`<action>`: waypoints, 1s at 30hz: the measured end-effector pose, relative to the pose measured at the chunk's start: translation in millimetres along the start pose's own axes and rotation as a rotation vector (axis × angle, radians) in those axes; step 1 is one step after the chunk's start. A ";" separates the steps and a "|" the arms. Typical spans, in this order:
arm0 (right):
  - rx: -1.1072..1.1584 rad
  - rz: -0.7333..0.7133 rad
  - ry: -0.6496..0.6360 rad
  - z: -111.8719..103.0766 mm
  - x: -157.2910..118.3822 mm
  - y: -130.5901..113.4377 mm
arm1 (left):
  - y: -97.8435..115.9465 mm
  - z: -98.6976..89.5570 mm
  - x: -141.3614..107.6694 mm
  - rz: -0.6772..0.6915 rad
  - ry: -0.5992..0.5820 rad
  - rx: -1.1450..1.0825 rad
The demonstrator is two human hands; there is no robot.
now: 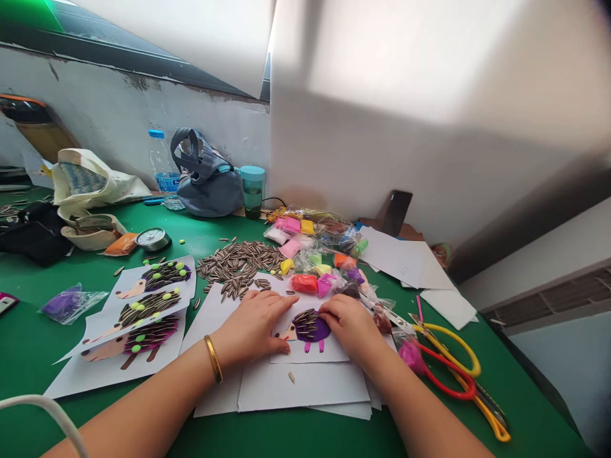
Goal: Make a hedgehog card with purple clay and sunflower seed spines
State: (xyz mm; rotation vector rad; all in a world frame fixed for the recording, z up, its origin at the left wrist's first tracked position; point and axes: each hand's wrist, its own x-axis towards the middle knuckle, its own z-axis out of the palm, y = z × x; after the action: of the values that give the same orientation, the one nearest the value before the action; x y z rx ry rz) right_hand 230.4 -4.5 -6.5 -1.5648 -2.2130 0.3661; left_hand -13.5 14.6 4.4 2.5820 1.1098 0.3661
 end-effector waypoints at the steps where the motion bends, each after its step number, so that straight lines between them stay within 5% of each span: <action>1: -0.001 -0.004 0.002 1.3 0.3 -0.5 | -0.2 0.1 0.0 -0.002 -0.001 -0.002; 13: 0.098 0.024 0.025 -2.5 -1.4 3.4 | -9.9 -3.8 3.5 -0.033 0.002 -0.128; 17: 0.132 0.061 0.066 -9.9 -2.5 4.0 | -30.0 -13.9 5.8 -0.200 0.241 -0.267; 20: 0.129 0.077 0.076 -11.3 -2.7 2.3 | -42.7 -23.7 5.2 -0.340 0.373 -0.148; 30: 0.125 0.044 0.100 -3.8 -2.4 3.8 | -43.0 -23.6 2.6 -0.391 0.201 0.281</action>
State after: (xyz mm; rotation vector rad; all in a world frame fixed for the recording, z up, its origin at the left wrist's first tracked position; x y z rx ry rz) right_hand 236.0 -5.6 -5.2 -1.5332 -2.0428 0.4222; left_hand -48.2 48.7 10.4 2.5105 1.8139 0.4044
